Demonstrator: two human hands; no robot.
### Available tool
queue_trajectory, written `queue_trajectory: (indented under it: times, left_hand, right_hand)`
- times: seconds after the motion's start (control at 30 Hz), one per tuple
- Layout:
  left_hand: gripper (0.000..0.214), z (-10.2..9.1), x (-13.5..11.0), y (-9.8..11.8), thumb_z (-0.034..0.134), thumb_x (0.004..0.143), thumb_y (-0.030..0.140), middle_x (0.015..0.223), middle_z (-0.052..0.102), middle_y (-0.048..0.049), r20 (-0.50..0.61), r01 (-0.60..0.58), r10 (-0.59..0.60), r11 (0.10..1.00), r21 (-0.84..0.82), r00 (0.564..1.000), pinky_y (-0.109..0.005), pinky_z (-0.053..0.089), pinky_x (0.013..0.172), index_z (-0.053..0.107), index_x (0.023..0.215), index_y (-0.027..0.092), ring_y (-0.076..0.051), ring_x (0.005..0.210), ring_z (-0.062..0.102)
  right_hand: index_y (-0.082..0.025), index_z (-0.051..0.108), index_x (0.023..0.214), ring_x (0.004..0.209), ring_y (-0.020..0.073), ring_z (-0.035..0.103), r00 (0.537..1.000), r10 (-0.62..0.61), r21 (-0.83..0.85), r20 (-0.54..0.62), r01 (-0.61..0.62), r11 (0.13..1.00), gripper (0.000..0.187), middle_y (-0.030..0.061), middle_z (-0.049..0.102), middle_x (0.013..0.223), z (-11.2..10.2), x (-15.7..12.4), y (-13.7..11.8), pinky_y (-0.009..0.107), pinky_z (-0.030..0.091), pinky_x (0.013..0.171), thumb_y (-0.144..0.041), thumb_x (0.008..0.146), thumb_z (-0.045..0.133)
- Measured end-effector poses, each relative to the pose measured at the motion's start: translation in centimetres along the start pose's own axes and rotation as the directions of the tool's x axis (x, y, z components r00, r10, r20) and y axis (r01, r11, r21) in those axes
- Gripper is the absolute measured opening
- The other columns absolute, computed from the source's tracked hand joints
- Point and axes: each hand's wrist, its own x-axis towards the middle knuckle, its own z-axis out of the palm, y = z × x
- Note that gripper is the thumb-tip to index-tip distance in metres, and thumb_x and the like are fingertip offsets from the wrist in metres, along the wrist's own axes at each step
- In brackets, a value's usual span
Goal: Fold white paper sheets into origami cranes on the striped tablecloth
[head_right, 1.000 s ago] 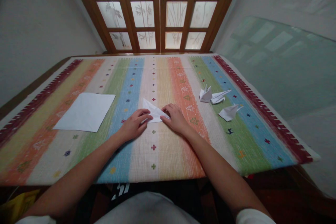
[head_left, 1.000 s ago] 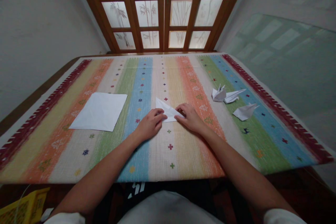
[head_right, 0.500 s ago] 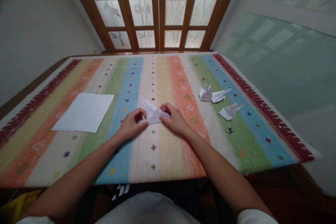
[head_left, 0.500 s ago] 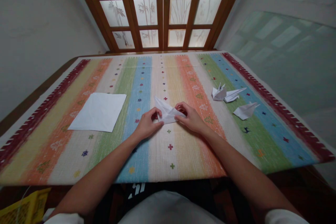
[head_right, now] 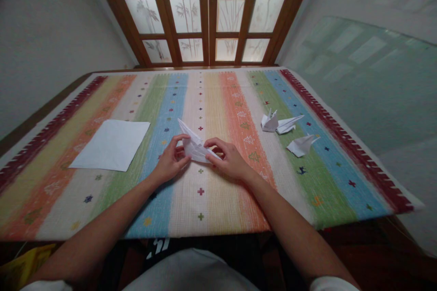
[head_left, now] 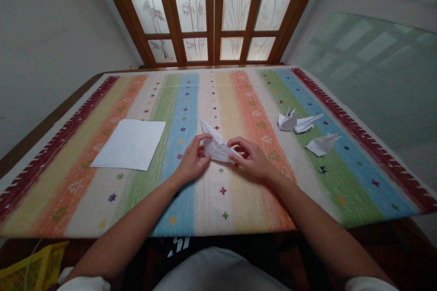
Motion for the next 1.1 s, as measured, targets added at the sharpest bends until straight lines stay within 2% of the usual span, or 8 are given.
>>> queue_trajectory:
  times: [0.17, 0.3, 0.47, 0.6, 0.7, 0.8, 1.0, 1.1]
  left_hand:
    - [0.077, -0.2, 0.0, 0.1, 0.067, 0.09, 0.013, 0.147, 0.054, -0.0124, 0.013, -0.128, 0.129, 0.966, 0.223, 0.992, -0.043, 0.059, 0.102, 0.038, 0.158, 0.033, -0.026, 0.123, 0.061]
    - [0.078, -0.5, -0.1, -0.1, 0.069, 0.09, 0.014, 0.141, 0.055, -0.0111, 0.021, -0.152, 0.153, 0.944, 0.293, 0.988, -0.038, 0.061, 0.093, 0.038, 0.159, 0.034, -0.022, 0.107, 0.063]
    - [0.071, -0.6, -0.3, -0.1, 0.063, 0.093, 0.011, 0.151, 0.045, -0.0113, 0.045, -0.148, 0.141, 0.937, 0.317, 0.989, -0.035, 0.063, 0.087, 0.042, 0.156, 0.036, -0.01, 0.081, 0.061]
    - [0.062, -0.4, -0.4, 0.1, 0.061, 0.094, 0.009, 0.152, 0.042, -0.0122, 0.071, -0.207, 0.195, 0.928, 0.31, 0.978, -0.033, 0.064, 0.087, 0.046, 0.149, 0.033, -0.01, 0.084, 0.063]
    - [0.061, -0.4, -0.5, 0.0, 0.063, 0.092, 0.008, 0.149, 0.043, -0.0113, 0.077, -0.227, 0.214, 0.926, 0.303, 0.974, -0.034, 0.063, 0.089, 0.046, 0.145, 0.032, -0.01, 0.084, 0.063]
    - [0.059, -0.4, -0.5, -0.1, 0.065, 0.09, 0.009, 0.141, 0.047, -0.0102, 0.084, -0.245, 0.23, 0.915, 0.32, 0.969, -0.036, 0.063, 0.088, 0.046, 0.142, 0.031, -0.011, 0.085, 0.063]
    - [0.057, -0.3, -0.4, 0.7, 0.066, 0.088, 0.005, 0.153, 0.042, -0.014, 0.096, -0.303, 0.287, 0.894, 0.33, 0.953, -0.039, 0.062, 0.093, 0.047, 0.135, 0.03, -0.025, 0.121, 0.061]
    - [0.058, -0.3, -0.3, 1.2, 0.07, 0.087, 0.008, 0.155, 0.04, -0.0146, 0.124, -0.272, 0.244, 0.903, 0.334, 0.962, -0.039, 0.063, 0.09, 0.049, 0.137, 0.03, -0.023, 0.112, 0.065]
  right_hand:
    - [-0.025, 0.063, 0.121, 0.093, 0.0201, 0.072, 1.0, -0.024, -0.033, -0.012, 0.024, 0.999, 0.03, 0.008, 0.07, 0.117, 0.1, -0.2, -0.1, 0.029, 0.062, 0.068, -0.032, 0.092, 0.071]
    - [-0.026, 0.063, 0.126, 0.101, 0.0222, 0.072, 0.999, -0.035, -0.019, -0.003, 0.035, 0.999, 0.035, 0.009, 0.071, 0.119, 0.0, -0.3, -0.1, 0.032, 0.064, 0.075, -0.032, 0.093, 0.071]
    - [-0.026, 0.064, 0.127, 0.101, 0.0229, 0.073, 0.998, -0.055, -0.06, 0.005, 0.055, 0.997, 0.036, 0.0097, 0.071, 0.123, 0.0, -0.3, -0.1, 0.033, 0.064, 0.076, -0.035, 0.093, 0.071]
    - [-0.024, 0.064, 0.123, 0.088, 0.0209, 0.073, 0.999, -0.031, -0.009, 0.01, 0.031, 0.999, 0.033, 0.0085, 0.071, 0.115, 0.0, -0.3, -0.1, 0.029, 0.061, 0.063, -0.046, 0.099, 0.066]
    - [-0.024, 0.063, 0.123, 0.08, 0.0176, 0.071, 0.999, -0.042, -0.019, -0.012, 0.042, 0.999, 0.028, 0.007, 0.072, 0.109, 0.0, -0.3, -0.1, 0.028, 0.061, 0.064, -0.043, 0.103, 0.058]
    - [-0.025, 0.064, 0.123, 0.083, 0.0168, 0.072, 0.992, -0.112, -0.088, -0.05, 0.107, 0.99, 0.023, 0.0068, 0.073, 0.111, 0.1, -0.2, 0.0, 0.029, 0.062, 0.07, -0.031, 0.102, 0.057]
    - [-0.022, 0.075, 0.103, 0.1, 0.0208, 0.072, 0.945, -0.326, -0.263, 0.028, 0.322, 0.91, 0.027, 0.0073, 0.074, 0.109, -0.2, 0.1, 0.2, 0.036, 0.06, 0.088, -0.011, 0.095, 0.052]
    - [-0.023, 0.078, 0.108, 0.096, 0.0194, 0.071, 0.929, -0.364, -0.342, 0.065, 0.364, 0.867, 0.033, 0.0082, 0.073, 0.111, -0.4, 0.1, 0.2, 0.035, 0.059, 0.087, -0.009, 0.098, 0.05]
